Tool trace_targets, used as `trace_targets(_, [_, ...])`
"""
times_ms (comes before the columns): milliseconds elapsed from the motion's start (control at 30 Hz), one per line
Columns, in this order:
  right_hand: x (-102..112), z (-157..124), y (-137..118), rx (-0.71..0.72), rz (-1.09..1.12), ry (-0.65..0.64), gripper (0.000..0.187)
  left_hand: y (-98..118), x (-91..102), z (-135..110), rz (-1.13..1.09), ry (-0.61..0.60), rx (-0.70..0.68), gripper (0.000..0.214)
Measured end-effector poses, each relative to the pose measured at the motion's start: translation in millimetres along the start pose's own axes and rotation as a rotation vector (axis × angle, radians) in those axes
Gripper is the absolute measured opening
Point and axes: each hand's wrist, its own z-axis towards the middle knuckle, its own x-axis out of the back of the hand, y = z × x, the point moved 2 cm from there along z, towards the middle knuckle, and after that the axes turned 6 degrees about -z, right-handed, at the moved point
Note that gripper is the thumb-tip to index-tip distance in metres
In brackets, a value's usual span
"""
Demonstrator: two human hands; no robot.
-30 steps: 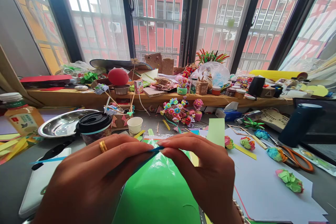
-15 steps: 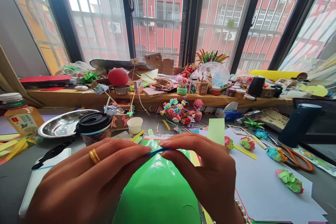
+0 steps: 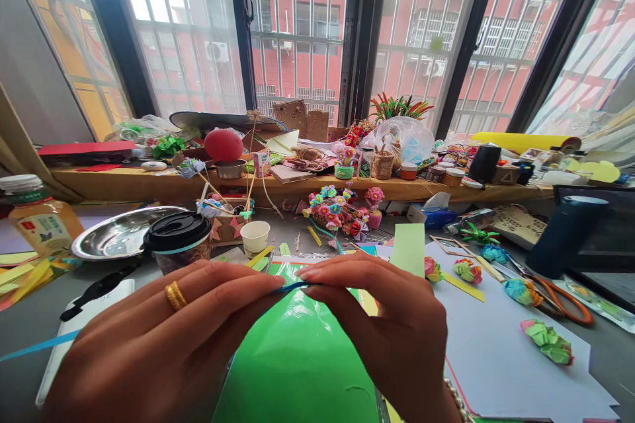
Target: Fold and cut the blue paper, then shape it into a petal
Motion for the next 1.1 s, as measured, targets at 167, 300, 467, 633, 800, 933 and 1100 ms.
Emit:
trace_targets(167, [0,-2,0,-0.025,0.025,0.034,0.010,1,0.4,0,-0.016,0.013,-0.011,0.013])
trace_targets(300, [-2,-1,4,-0.037,0.086,0.006,0.012,-3,-0.1,8,-0.097,0.104,0.043,0.009])
trace_targets(467, [-11,4,10,-0.076,0.057,-0.280,0.034,-9,6.6,11,-0.236,0.436,0.183,0.010])
trace_targets(633, [-19,2,9,-0.146,0.016,-0.433,0.031,-14,7.3,6,-0.423,0.626,0.432,0.006])
trace_targets(800, [-15,3,14,-0.197,0.025,-0.426,0.016,-18,1.2,9,-0.817,0.697,0.559,0.006])
trace_targets(933, [-2,12,21,-0.302,0.034,-0.509,0.017,-24,-2.8,15,-1.078,0.559,0.609,0.008])
trace_targets(1100, [15,20,29,-0.413,0.071,-0.748,0.023,-31,-6.1,19,-1.155,0.384,0.639,0.005])
